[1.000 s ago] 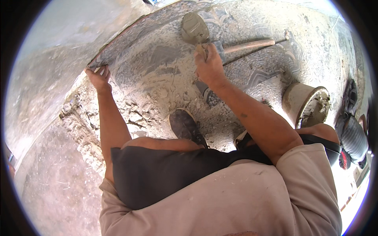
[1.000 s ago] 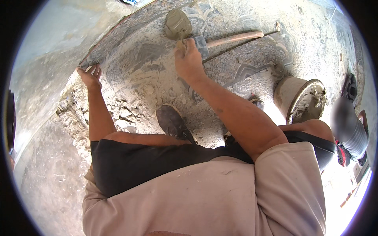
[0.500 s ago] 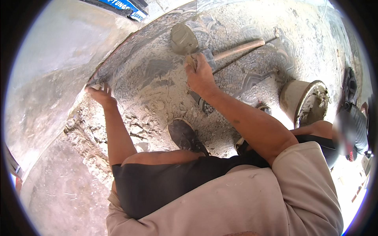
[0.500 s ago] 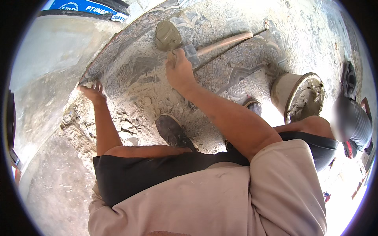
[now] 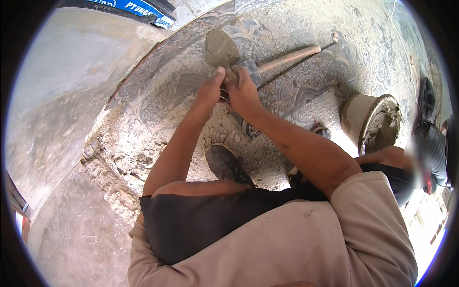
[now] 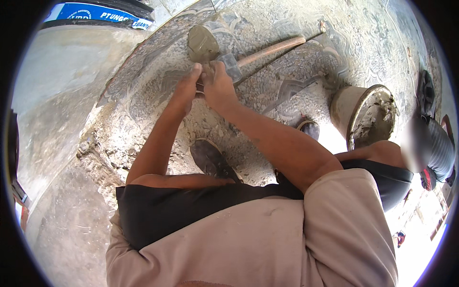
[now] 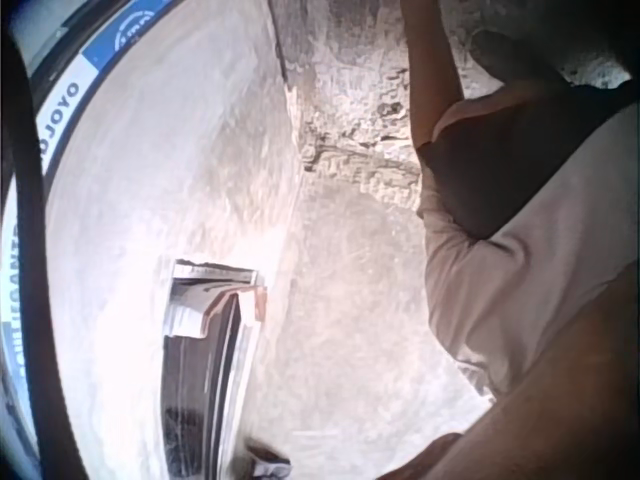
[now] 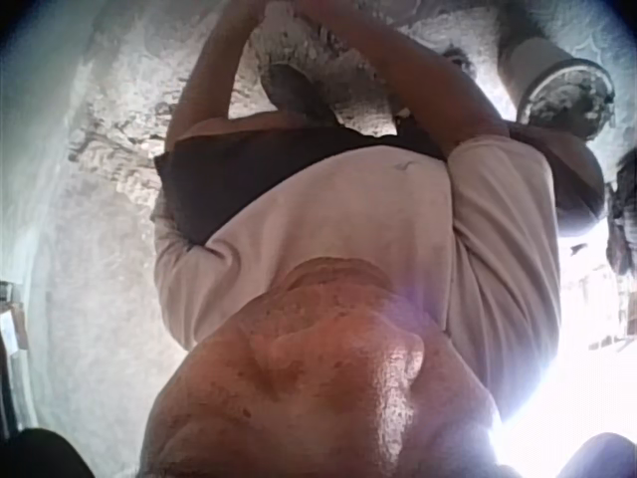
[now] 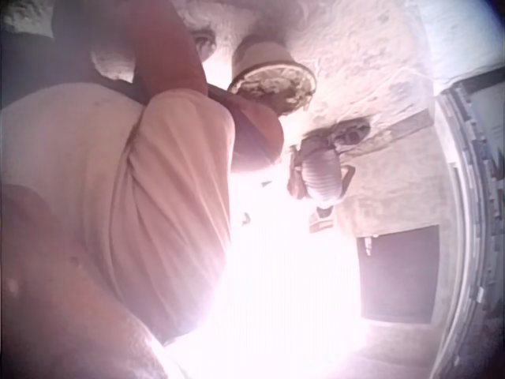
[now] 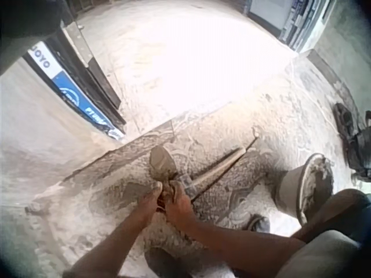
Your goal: The person installs a tile along the base of a wall using mortar, taps it into place with a mallet, and uses a trowel to smooth mortar and clear debris from the floor.
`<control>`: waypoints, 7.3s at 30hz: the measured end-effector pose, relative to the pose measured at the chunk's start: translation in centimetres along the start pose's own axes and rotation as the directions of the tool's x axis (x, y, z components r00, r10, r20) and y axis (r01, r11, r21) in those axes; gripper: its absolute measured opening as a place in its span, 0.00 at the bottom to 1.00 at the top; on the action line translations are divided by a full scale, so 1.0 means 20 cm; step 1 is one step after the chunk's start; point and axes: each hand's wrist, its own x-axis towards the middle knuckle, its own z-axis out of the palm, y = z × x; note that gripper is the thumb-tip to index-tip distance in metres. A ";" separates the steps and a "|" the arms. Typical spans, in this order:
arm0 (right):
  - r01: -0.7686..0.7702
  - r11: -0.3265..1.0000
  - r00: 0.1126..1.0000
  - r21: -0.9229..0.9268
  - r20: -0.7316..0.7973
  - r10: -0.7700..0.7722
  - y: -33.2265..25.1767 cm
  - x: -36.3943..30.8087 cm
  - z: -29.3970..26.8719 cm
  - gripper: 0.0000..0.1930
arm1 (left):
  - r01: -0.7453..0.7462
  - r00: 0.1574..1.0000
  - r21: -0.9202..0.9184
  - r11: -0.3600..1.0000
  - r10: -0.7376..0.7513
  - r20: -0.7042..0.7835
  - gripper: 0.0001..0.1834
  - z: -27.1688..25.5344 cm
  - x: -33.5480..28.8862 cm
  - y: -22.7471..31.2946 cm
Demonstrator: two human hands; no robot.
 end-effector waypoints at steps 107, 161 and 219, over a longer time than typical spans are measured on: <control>0.933 0.322 0.151 -0.159 0.987 0.050 -0.61 -0.01 -0.40 0.37 | -0.439 0.854 -0.611 0.659 0.093 -0.513 0.52 -0.65 0.13 -0.01; 0.855 -0.518 0.105 0.038 0.964 0.245 -1.12 -0.37 1.74 0.16 | -0.673 0.011 0.100 0.733 0.144 -0.989 0.25 -1.04 0.17 -0.38; 0.642 0.084 0.763 -0.762 0.622 -0.177 -0.45 0.25 -0.28 0.15 | -0.709 0.493 -0.289 0.643 0.159 -0.855 0.58 -1.08 0.01 -0.17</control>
